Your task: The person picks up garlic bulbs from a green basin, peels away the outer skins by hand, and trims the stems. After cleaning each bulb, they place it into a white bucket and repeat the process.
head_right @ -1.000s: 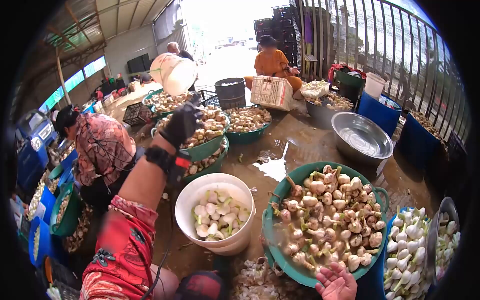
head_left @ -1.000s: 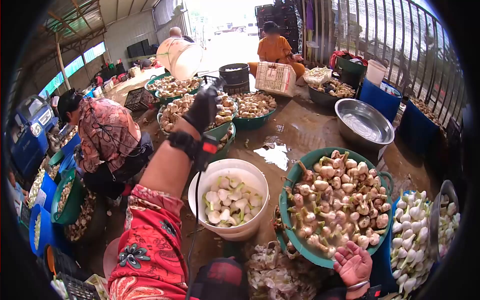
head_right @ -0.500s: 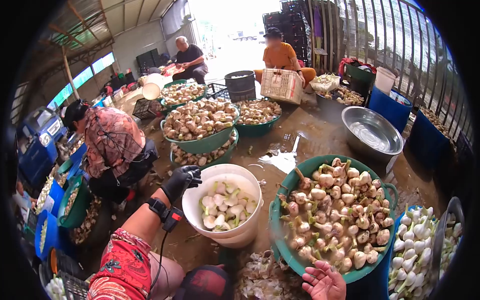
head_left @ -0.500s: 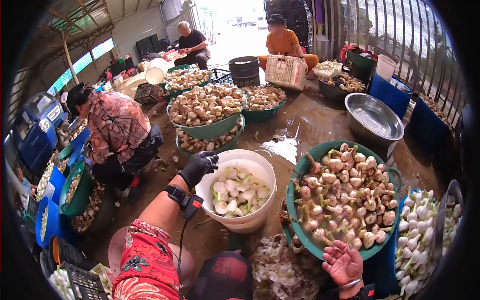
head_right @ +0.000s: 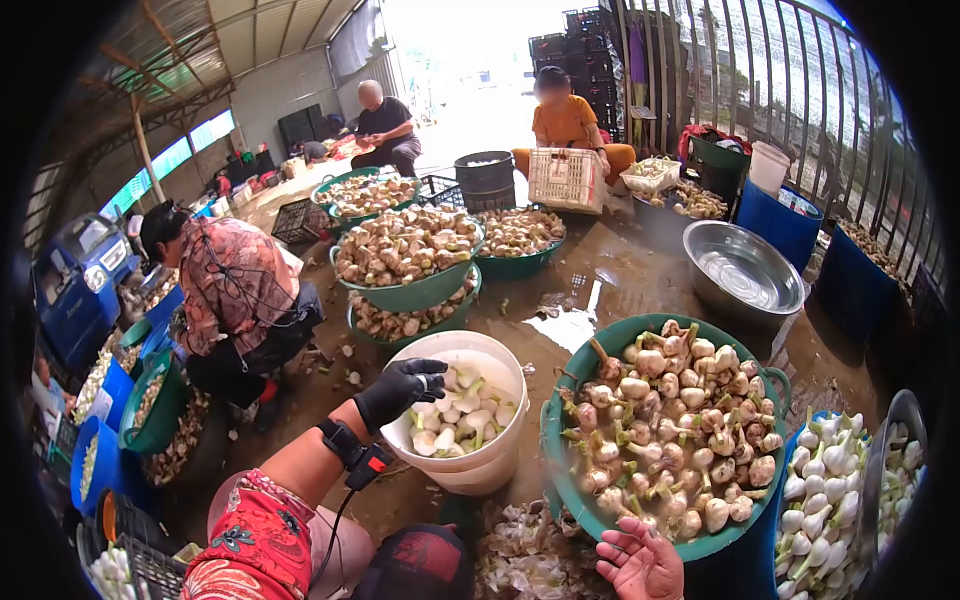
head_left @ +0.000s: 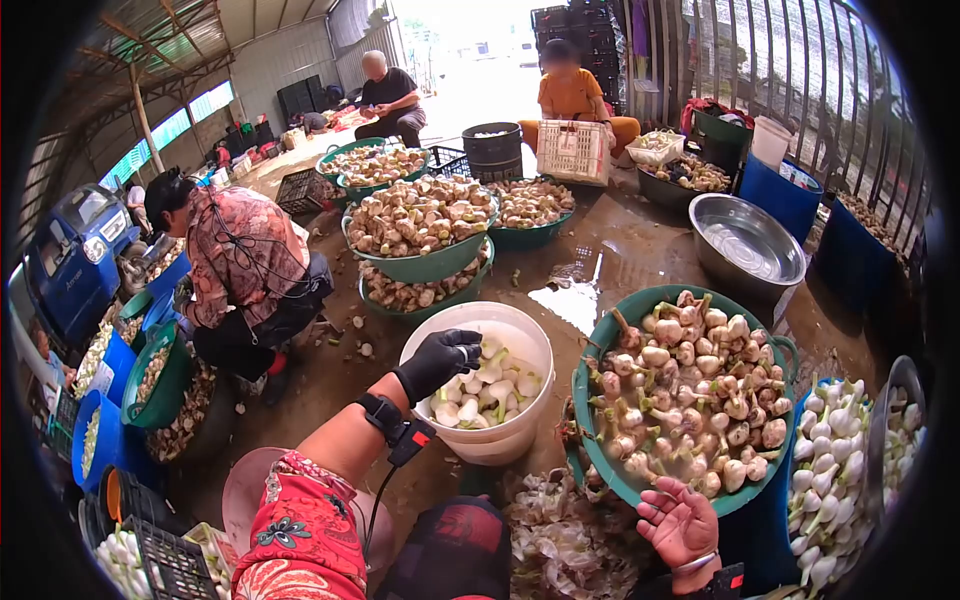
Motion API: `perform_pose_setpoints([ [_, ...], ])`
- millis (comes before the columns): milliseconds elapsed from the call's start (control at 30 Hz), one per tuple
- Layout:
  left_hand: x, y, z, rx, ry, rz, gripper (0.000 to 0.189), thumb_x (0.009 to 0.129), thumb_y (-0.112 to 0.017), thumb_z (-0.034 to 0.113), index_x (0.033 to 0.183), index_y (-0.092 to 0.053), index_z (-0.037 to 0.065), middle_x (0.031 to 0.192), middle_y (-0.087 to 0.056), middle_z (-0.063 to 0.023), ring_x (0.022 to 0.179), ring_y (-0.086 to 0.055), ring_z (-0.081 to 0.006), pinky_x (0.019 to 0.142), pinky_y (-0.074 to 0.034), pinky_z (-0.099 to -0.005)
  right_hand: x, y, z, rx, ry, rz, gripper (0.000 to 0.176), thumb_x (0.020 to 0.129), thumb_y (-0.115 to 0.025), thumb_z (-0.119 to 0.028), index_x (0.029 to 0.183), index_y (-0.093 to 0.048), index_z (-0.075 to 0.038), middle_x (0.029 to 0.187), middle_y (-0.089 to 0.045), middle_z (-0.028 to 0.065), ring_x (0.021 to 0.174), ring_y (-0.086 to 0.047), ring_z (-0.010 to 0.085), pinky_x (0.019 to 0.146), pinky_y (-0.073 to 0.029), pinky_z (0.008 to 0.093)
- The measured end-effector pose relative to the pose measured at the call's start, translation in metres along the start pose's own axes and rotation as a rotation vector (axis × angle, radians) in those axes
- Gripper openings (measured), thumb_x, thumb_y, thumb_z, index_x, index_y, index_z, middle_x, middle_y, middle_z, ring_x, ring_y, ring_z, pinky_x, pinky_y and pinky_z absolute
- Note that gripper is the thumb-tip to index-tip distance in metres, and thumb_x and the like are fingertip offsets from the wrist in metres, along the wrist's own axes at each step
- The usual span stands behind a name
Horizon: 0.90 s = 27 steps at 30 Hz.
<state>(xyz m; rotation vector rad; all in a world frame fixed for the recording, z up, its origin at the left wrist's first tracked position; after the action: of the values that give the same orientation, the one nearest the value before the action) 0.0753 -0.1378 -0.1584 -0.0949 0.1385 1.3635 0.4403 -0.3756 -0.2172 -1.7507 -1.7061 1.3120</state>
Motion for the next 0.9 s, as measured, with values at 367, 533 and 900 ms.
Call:
perform_pose_setpoints([
  [367, -0.017, -0.124, 0.010, 0.189, -0.130, -0.283, 0.015, 0.085, -0.063, 0.009, 0.097, -0.066, 0.000, 0.082, -0.067, -0.0046, 0.073, -0.061, -0.0090, 0.067, -0.050, -0.0239, 0.008, 0.000, -0.039, 0.025, 0.226, 0.074, 0.013, 0.091, -0.052, -0.019, 0.089, -0.057, -0.006, 0.074, -0.061, 0.0070, 0.064, -0.057, 0.0177, 0.065, -0.052, 0.0362],
  [533, -0.011, -0.217, -0.001, 0.894, -0.359, -0.398, 0.020, 0.079, -0.063, 0.009, 0.098, -0.069, 0.007, 0.088, -0.067, -0.0080, 0.079, -0.063, -0.0196, 0.073, -0.050, -0.0324, -0.003, 0.023, -0.054, -0.101, 0.273, 0.245, 0.031, 0.087, -0.047, -0.007, 0.118, -0.049, -0.005, 0.087, -0.062, 0.0075, 0.075, -0.062, 0.0185, 0.070, -0.051, 0.0342],
  [900, 0.085, -0.326, -0.098, 1.791, -0.427, -0.496, 0.031, 0.072, -0.060, 0.016, 0.102, -0.067, 0.012, 0.100, -0.065, -0.0153, 0.094, -0.063, -0.0331, 0.079, -0.051, -0.0431, -0.010, 0.046, -0.067, -0.251, 0.302, 0.359, 0.019, 0.088, -0.053, -0.011, 0.107, -0.055, -0.006, 0.089, -0.063, 0.0049, 0.075, -0.062, 0.0135, 0.067, -0.049, 0.0271],
])
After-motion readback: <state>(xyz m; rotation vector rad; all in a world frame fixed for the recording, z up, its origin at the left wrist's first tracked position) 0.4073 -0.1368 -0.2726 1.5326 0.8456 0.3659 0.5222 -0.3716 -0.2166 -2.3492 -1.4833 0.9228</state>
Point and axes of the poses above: each hand's wrist, its own x-axis towards the middle knuckle, its own y-axis out of the back of the hand, z = x × y, the point moved 9 cm from there along x, towards the middle knuckle
